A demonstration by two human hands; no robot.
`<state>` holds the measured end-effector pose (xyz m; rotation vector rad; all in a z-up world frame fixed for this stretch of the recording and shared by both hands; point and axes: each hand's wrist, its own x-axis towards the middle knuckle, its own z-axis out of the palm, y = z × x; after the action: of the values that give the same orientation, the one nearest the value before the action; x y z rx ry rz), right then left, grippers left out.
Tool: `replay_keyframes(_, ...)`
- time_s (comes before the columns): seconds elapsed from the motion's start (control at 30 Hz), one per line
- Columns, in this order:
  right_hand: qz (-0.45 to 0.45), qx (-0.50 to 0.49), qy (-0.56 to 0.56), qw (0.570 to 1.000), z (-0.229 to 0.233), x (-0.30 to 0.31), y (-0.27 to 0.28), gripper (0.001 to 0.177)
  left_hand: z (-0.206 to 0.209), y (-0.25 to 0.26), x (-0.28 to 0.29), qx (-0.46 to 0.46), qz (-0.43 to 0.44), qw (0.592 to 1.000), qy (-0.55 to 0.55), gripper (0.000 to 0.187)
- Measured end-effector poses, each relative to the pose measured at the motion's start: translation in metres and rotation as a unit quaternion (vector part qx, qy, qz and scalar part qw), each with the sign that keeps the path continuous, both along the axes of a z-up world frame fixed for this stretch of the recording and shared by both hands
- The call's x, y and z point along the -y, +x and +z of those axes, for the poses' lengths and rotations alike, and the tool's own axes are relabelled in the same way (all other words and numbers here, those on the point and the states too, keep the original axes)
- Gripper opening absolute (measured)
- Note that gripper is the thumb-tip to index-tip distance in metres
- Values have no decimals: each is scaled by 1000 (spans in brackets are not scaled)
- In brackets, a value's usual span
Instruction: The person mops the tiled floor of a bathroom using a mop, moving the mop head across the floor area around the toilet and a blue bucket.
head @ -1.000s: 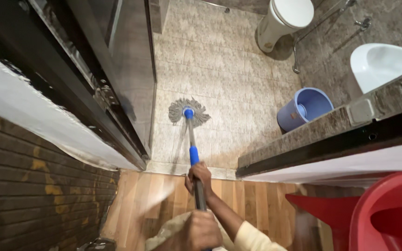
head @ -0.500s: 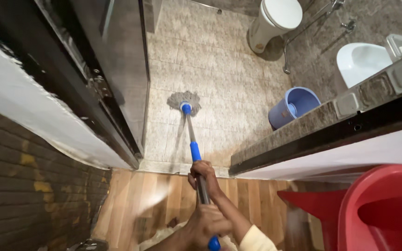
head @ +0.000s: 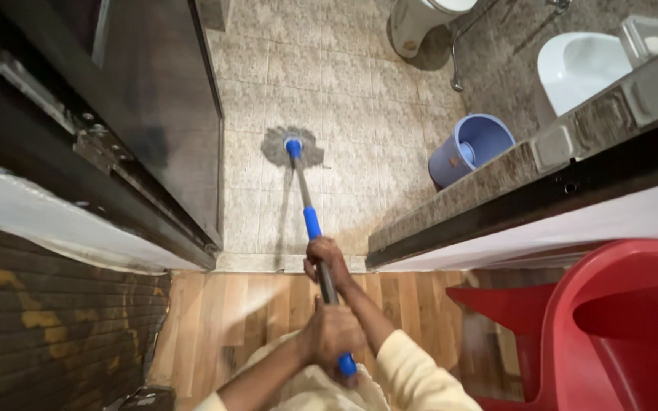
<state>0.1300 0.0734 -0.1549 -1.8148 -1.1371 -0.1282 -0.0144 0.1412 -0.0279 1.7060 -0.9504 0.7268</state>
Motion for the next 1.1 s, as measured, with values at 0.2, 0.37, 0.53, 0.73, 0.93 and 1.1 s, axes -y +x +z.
replay_keyframes(0.2,61,49,7,997,31,11,-12,18,49,-25,-1,-68,25,996,-53,27)
replay_keyframes(0.37,-6,-128,-6,992,110,15,-78,17,77,-61,-6,-49,-40,994,-84,14)
replay_keyframes(0.53,-50,-33,86,995,108,-3,-90,25,31,-56,11,0,-52,995,-81,13)
replay_keyframes(0.73,-37,-26,107,993,46,-8,-44,22,19,-41,3,35,-11,996,-81,16)
replay_keyframes(0.93,20,-31,21,999,15,14,2,27,27,-15,12,-28,61,996,-55,25)
replay_keyframes(1.1,60,-381,105,917,49,18,-28,34,78,-35,6,-75,15,992,-97,19)
